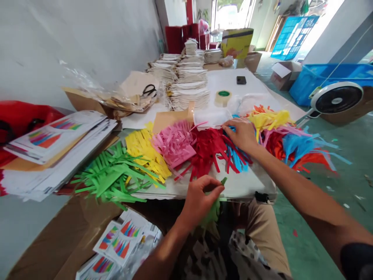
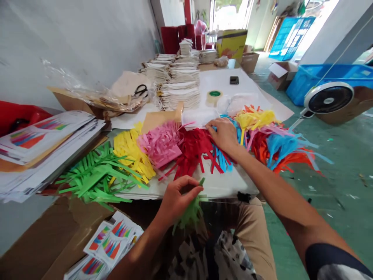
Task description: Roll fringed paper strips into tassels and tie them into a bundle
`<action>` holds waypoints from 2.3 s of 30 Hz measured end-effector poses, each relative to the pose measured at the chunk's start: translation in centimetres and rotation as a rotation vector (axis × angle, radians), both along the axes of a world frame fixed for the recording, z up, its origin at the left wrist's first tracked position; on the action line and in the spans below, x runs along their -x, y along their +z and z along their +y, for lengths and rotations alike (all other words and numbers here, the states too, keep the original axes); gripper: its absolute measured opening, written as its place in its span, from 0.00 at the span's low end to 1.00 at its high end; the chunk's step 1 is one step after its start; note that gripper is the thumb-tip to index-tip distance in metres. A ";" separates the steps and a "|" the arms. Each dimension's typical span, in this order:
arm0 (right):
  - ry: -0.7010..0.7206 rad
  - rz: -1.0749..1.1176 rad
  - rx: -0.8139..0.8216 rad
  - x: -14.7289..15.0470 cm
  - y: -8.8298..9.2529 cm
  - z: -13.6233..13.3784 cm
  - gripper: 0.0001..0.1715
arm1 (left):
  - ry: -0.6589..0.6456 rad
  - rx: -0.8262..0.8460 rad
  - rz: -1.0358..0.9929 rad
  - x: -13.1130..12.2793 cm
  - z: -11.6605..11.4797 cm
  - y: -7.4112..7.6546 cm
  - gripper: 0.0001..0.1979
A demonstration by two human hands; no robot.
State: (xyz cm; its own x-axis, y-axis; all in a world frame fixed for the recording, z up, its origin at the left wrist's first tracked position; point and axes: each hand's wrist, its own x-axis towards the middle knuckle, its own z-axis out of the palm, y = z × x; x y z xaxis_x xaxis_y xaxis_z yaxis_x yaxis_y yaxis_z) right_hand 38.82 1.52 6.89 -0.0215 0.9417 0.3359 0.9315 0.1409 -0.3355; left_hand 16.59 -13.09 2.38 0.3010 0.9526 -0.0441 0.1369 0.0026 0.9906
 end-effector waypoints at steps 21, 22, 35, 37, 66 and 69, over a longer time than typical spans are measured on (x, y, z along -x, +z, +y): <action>-0.046 -0.261 0.498 1.7 -1.5 14.0 0.19 | 0.040 0.188 -0.173 1.0 -2.7 -0.5 0.10; -0.039 -0.260 0.498 1.8 -1.4 13.9 0.17 | 0.042 0.189 -0.180 1.0 -2.9 -0.5 0.10; -0.129 -0.132 0.282 3.9 -2.0 12.9 0.15 | 0.127 0.178 -0.182 2.2 -3.1 -1.3 0.12; -0.140 -0.095 0.246 3.8 -1.7 12.5 0.14 | 0.131 0.165 -0.189 2.1 -2.9 -0.9 0.13; 0.373 0.946 0.215 1.9 0.2 -18.8 0.11 | 0.267 -0.494 0.038 -1.1 -5.4 2.4 0.03; 0.382 0.924 0.212 1.8 -0.1 -19.2 0.10 | 0.258 -0.485 0.050 -1.1 -5.6 2.4 0.04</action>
State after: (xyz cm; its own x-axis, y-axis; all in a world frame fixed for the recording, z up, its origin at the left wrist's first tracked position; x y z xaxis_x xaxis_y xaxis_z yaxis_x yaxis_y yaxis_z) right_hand 37.07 -17.65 6.78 -0.1499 0.9682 0.2005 0.2011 0.2284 -0.9526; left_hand 17.74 -18.70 4.74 0.0636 0.9099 0.4100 0.2388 -0.4127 0.8790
